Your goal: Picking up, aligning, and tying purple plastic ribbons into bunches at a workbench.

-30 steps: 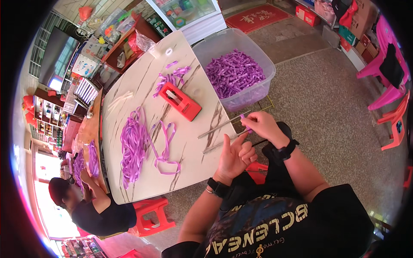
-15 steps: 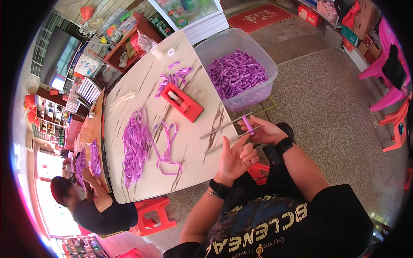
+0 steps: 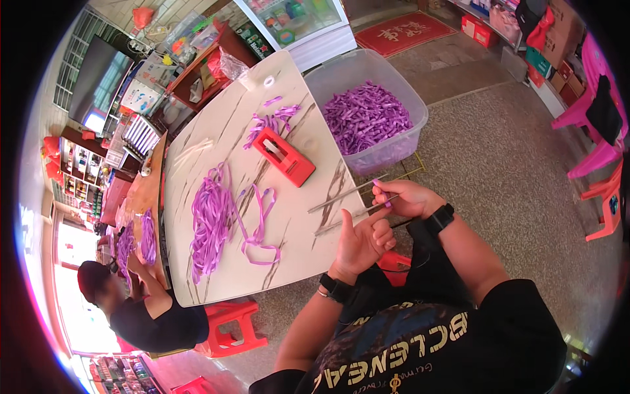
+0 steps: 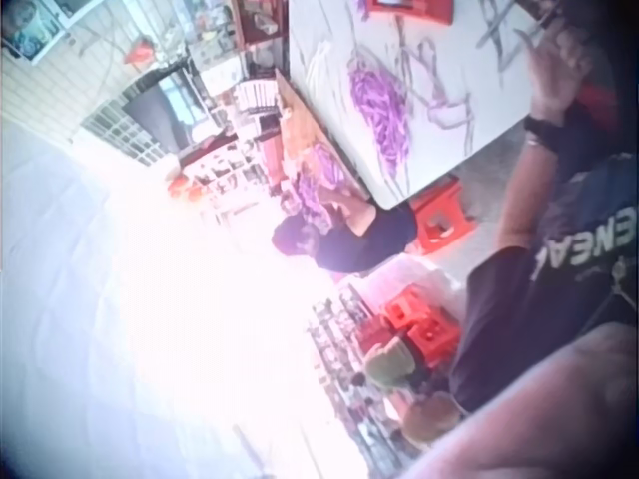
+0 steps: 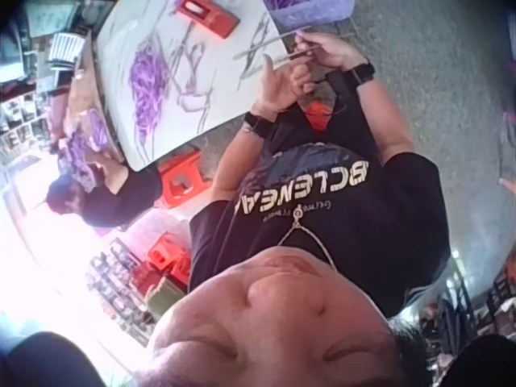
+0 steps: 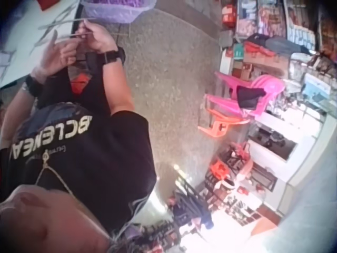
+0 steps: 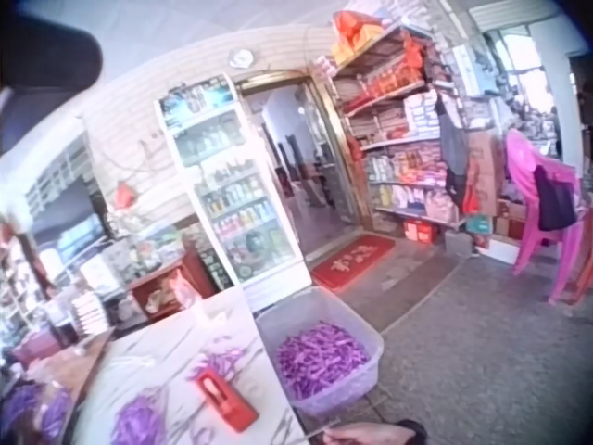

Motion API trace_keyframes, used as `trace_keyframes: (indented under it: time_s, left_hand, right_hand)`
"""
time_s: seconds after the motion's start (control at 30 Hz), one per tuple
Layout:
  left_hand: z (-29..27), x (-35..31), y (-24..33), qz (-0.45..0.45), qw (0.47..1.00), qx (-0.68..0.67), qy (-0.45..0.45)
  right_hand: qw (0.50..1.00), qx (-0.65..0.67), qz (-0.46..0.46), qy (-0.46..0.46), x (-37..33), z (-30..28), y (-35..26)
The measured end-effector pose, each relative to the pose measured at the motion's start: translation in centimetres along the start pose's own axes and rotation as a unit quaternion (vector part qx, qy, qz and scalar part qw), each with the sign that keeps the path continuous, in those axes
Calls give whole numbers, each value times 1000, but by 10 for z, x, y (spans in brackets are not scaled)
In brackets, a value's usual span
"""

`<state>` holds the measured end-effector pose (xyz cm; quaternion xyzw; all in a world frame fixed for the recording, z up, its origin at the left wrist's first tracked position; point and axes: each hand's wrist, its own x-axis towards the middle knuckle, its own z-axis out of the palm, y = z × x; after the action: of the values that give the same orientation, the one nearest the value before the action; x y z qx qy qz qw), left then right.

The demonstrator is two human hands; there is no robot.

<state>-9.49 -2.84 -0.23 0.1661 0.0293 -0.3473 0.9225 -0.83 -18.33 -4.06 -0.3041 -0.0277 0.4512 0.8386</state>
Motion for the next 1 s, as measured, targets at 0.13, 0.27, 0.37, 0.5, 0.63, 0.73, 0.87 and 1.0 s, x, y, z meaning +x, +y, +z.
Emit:
trace_keyframes:
  time_s: [0.13, 0.27, 0.37, 0.5, 0.63, 0.73, 0.87, 1.0]
  left_hand:
    - [1, -1, -1, -1, 1000, -2, -9]
    - [1, 1, -5, 0, 1000, 4, -8]
    - [1, -1, -4, -26, 1000, 13, -2]
    - [7, -1, -3, -47, 995, 86, -21]
    - [29, -3, -3, 53, 938, 342, 17]
    - [55, -6, -2, 88, 894, 437, -40]
    - [49, -20, 5, 133, 856, 499, -18]
    - [45, -41, 10, 193, 850, 486, 59]
  right_hand:
    - [999, -26, 15, 35, -2, 4, -4]
    - [986, 158, -35, -49, -40, -53, -25]
    - [961, -64, -122, 240, -95, -30, -45]
    - [969, -205, -62, 125, -116, 19, -41]
    - [961, -271, -14, 60, -116, 64, -30]
    - [939, -343, 26, 5, -108, 84, -26]
    - [929, -369, 26, -26, -98, 88, -18]
    - [893, -432, -123, 31, -94, 96, -8]
